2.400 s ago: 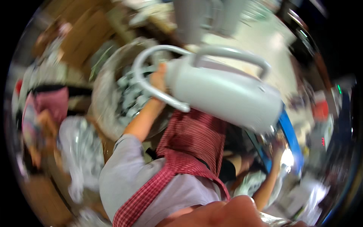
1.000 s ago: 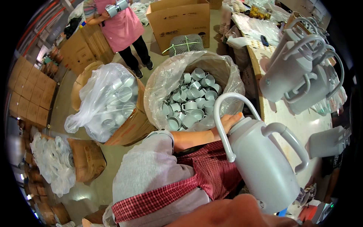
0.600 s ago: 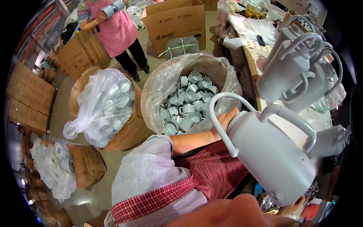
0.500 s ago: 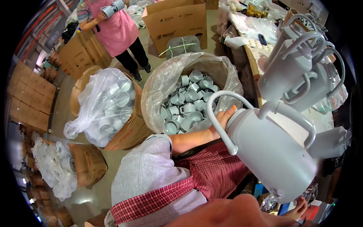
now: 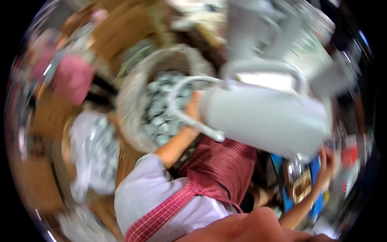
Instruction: The person assembles grey electric kettles by hand in a workshop. They pick up kettle bodies and handles from a plastic bag, attach the handles to the bodies, and place the finished units on a table. The person also uses a blue tool to press a small component into the kettle's spout area.
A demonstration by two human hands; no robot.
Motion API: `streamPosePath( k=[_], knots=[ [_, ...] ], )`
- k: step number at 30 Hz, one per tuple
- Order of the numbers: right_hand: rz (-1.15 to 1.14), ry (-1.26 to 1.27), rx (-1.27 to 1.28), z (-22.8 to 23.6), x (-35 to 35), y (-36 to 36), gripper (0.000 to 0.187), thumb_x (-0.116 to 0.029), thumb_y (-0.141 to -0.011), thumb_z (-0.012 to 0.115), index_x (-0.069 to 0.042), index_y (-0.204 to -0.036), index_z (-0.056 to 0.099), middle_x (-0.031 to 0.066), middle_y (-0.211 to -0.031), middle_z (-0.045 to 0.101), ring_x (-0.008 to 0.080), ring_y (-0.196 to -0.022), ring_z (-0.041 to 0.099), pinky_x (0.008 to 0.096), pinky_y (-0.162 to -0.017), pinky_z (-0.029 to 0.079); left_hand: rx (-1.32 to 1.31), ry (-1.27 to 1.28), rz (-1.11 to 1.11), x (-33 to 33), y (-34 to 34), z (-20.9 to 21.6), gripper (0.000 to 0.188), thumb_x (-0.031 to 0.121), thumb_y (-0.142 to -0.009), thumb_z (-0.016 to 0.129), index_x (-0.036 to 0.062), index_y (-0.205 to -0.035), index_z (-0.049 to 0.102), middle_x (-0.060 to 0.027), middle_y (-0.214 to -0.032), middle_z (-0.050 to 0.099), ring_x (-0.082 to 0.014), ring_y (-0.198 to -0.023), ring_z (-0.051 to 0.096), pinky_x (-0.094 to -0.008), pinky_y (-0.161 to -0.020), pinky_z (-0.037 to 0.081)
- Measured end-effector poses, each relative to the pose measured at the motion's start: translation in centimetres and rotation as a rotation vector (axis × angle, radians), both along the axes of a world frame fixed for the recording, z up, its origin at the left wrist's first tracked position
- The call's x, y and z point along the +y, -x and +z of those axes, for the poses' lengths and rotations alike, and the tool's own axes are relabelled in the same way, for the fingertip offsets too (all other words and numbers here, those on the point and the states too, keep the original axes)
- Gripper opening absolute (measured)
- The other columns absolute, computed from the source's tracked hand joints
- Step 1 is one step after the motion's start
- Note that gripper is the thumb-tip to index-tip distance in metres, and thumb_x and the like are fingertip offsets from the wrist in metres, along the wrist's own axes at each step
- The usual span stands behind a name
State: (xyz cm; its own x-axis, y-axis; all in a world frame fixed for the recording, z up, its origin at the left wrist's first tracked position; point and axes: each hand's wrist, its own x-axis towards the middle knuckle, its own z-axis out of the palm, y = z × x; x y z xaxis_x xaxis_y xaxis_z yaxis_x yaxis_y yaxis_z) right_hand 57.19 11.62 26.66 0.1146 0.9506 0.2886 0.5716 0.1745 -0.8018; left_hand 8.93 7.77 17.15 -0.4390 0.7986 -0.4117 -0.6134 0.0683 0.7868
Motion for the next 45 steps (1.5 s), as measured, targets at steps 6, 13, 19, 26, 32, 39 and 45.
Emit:
streamPosePath(
  k=[6,13,19,26,32,39,45],
  knots=[
    [-0.088,-0.049,0.084,1.0,1.5,6.6,0.008,-0.007,-0.086,0.068,0.0,-0.089,0.067,0.0038,-0.081,0.069,0.0087,-0.072,0.064,0.0233,-0.065,0.052,-0.118,-0.26,-0.051,-1.2,-1.2,2.2,0.062,0.056,-0.097,0.036,0.0048,-0.131,0.049,-0.0103,-0.126,0.057,-0.0238,-0.113,0.056,-0.042,-0.097,0.045],
    [-0.064,-0.133,0.409,0.6,0.0,5.1,0.01,-0.008,-0.088,0.065,0.002,-0.093,0.066,0.0074,-0.086,0.07,0.0111,-0.076,0.066,0.024,-0.065,0.054,-0.059,-0.257,-0.101,-0.2,-2.7,2.3,0.062,0.055,-0.099,0.032,0.007,-0.134,0.046,-0.01,-0.128,0.055,-0.0246,-0.116,0.052,-0.0406,-0.1,0.042],
    [-0.063,-0.065,0.241,-0.4,0.0,6.5,0.01,-0.008,-0.09,0.063,0.001,-0.092,0.067,0.0089,-0.086,0.07,0.015,-0.075,0.067,0.0253,-0.068,0.055,-0.075,-0.254,0.01,-2.7,1.1,-1.2,0.057,0.054,-0.096,0.04,0.0057,-0.12,0.057,-0.0096,-0.12,0.061,-0.0257,-0.109,0.057,-0.0436,-0.096,0.045],
    [-0.098,-0.161,0.091,-2.9,-1.4,2.1,0.023,-0.007,-0.092,0.058,0.001,-0.113,0.064,0.0104,-0.109,0.067,0.0154,-0.098,0.062,0.0297,-0.084,0.051,0.28,-0.142,0.033,0.6,-2.8,0.0,0.053,0.053,-0.095,0.049,0.0022,-0.101,0.063,-0.0079,-0.096,0.063,-0.0165,-0.088,0.059,-0.0332,-0.077,0.049],
    [-0.01,-0.311,-0.251,-4.9,-8.0,1.9,0.014,-0.008,-0.088,0.063,-0.005,-0.101,0.066,0.012,-0.093,0.068,0.0223,-0.085,0.065,0.0308,-0.075,0.049,-0.149,-0.218,-0.071,-0.1,-0.2,-1.4,0.06,0.055,-0.099,0.032,0.0041,-0.122,0.056,-0.0112,-0.12,0.061,-0.026,-0.106,0.059,-0.0418,-0.095,0.048],
    [-0.094,0.139,-0.524,-15.0,-2.9,-2.0,0.018,-0.017,-0.086,0.064,-0.003,-0.098,0.066,0.0192,-0.099,0.065,0.0352,-0.092,0.061,0.0416,-0.08,0.047,0.082,-0.26,-0.031,0.4,-0.9,0.4,0.046,0.041,-0.1,0.039,0.008,-0.132,0.047,-0.0065,-0.13,0.053,-0.0206,-0.116,0.052,-0.0365,-0.099,0.042],
    [0.066,0.214,-0.561,-12.9,-0.9,-0.4,0.022,-0.022,-0.086,0.063,-0.004,-0.099,0.063,0.0186,-0.095,0.063,0.0351,-0.085,0.06,0.0429,-0.074,0.048,0.191,-0.285,-0.019,0.4,-1.7,-0.1,0.054,0.049,-0.101,0.033,0.0081,-0.134,0.046,-0.007,-0.131,0.052,-0.0226,-0.118,0.051,-0.0387,-0.101,0.041]
  ],
)
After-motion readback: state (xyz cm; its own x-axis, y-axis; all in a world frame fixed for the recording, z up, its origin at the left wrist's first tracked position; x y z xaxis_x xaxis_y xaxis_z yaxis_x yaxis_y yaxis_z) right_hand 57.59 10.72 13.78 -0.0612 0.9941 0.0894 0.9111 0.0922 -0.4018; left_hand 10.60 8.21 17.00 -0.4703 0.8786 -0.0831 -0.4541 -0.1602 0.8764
